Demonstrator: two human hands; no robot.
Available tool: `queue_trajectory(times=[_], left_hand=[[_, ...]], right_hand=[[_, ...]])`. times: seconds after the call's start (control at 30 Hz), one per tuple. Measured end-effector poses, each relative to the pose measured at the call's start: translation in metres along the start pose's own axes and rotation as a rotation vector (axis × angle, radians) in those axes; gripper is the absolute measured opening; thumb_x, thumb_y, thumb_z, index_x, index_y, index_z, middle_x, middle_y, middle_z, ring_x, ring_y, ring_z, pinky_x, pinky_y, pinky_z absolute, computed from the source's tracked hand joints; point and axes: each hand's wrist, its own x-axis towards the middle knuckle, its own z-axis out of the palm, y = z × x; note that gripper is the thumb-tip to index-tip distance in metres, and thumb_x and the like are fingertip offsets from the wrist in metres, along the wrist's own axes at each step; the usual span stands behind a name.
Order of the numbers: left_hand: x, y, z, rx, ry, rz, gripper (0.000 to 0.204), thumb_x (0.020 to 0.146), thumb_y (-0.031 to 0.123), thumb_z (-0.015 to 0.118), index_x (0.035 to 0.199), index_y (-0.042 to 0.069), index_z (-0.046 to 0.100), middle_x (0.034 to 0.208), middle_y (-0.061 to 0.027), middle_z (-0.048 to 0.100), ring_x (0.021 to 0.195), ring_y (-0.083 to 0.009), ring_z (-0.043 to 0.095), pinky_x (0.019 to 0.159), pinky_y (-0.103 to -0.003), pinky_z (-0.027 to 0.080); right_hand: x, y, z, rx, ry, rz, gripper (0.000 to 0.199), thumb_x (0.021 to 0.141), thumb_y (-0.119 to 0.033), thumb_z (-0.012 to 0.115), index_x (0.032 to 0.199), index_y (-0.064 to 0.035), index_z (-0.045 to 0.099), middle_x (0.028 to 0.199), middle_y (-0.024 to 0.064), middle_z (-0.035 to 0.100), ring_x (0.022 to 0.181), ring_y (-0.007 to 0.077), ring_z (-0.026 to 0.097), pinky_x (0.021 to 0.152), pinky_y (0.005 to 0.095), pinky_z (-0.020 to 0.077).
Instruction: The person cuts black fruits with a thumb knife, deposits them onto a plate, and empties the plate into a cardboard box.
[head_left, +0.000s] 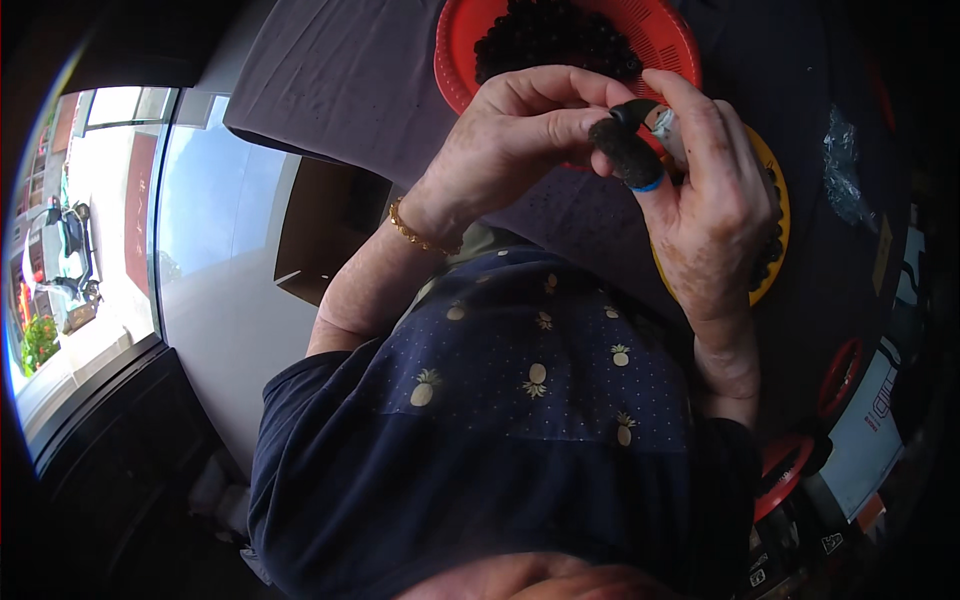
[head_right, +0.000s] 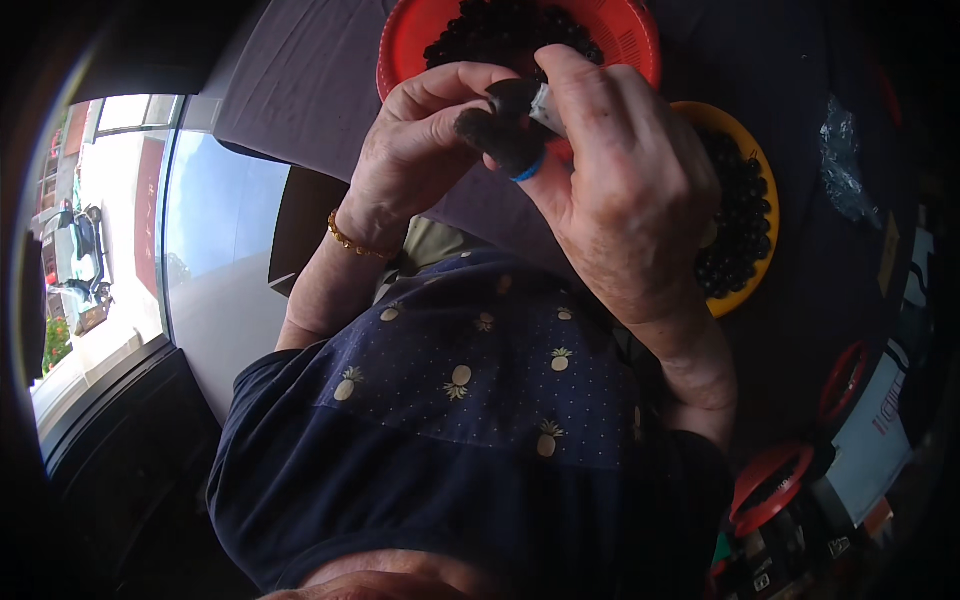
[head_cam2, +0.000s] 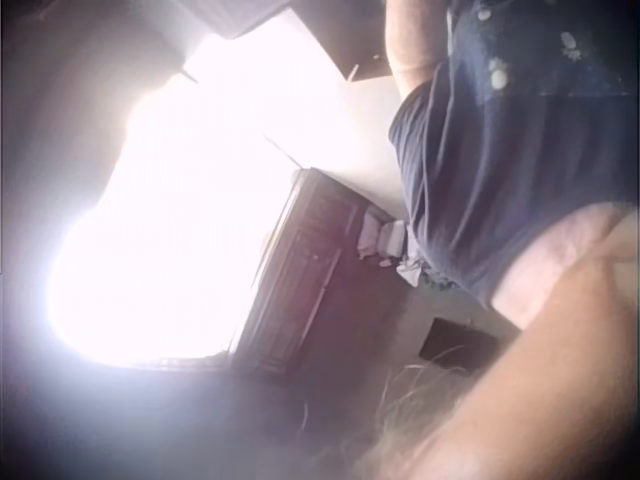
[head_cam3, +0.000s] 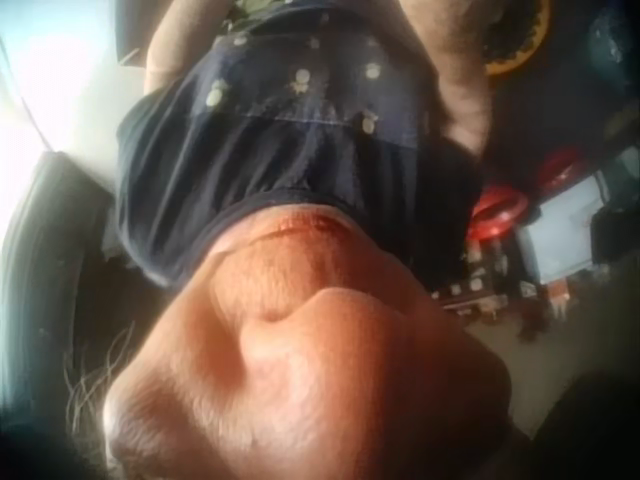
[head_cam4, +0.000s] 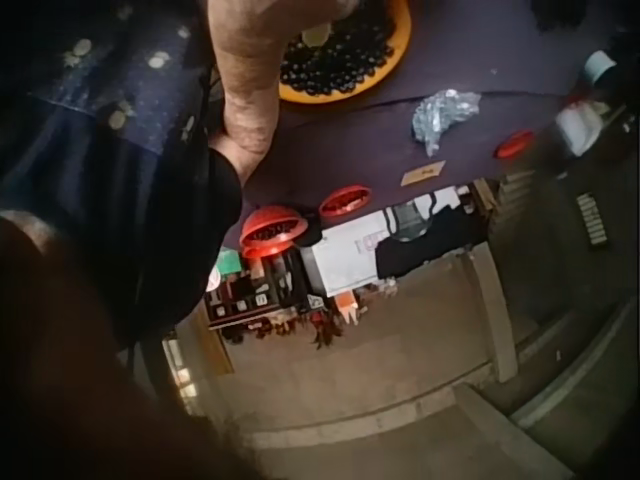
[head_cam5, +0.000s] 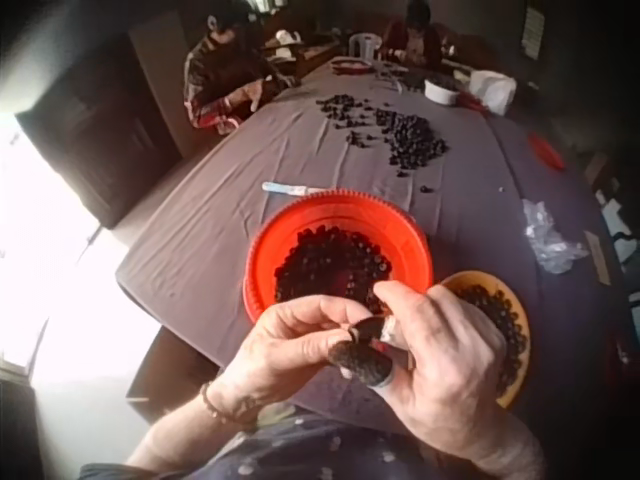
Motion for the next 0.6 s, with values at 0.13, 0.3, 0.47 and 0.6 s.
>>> queue_trajectory(times=[0.13, 0.3, 0.47, 0.6], left_hand=[[-0.0045, 0.0034, 0.002, 0.047, 0.071, 0.035, 0.032, 0.086, 0.013, 0.058, 0.113, -0.004, 0.054, 0.102, -0.0109, 0.062, 0.092, -0.0184, 0.061, 0.085, -0.032, 0.049], [-0.0059, 0.0037, 0.0001, 0.044, 0.078, 0.053, 0.032, 0.086, 0.012, 0.058, 0.113, -0.004, 0.054, 0.1, -0.0107, 0.062, 0.092, -0.0171, 0.061, 0.083, -0.03, 0.049], [-0.0055, 0.0039, 0.0014, 0.073, 0.069, 0.077, 0.03, 0.087, 0.013, 0.056, 0.111, -0.005, 0.055, 0.095, -0.0091, 0.062, 0.078, -0.0119, 0.059, 0.07, -0.024, 0.049], [-0.0038, 0.0065, 0.0057, 0.122, 0.074, 0.078, 0.029, 0.087, 0.014, 0.056, 0.109, -0.005, 0.056, 0.084, -0.0056, 0.061, 0.062, -0.0064, 0.051, 0.058, -0.019, 0.044]], right_hand=[[0.0028, -0.0058, 0.0011, 0.006, -0.045, 0.02, 0.037, 0.078, -0.028, 0.067, 0.105, -0.004, 0.06, 0.079, 0.0066, 0.059, 0.067, 0.0185, 0.061, 0.056, 0.0287, 0.0493], [0.0053, -0.0092, 0.003, 0.003, -0.073, 0.027, 0.037, 0.077, -0.026, 0.068, 0.105, -0.0033, 0.06, 0.08, 0.0073, 0.06, 0.068, 0.0191, 0.061, 0.055, 0.0289, 0.0498], [0.004, -0.0059, 0.0047, 0.0, -0.066, 0.003, 0.036, 0.077, -0.026, 0.068, 0.104, -0.0031, 0.06, 0.08, 0.0072, 0.06, 0.068, 0.0188, 0.062, 0.055, 0.0288, 0.05], [0.0027, -0.0038, 0.0049, -0.004, -0.087, -0.023, 0.035, 0.077, -0.024, 0.068, 0.104, -0.0028, 0.06, 0.079, 0.0071, 0.06, 0.068, 0.0182, 0.062, 0.055, 0.0287, 0.0505]])
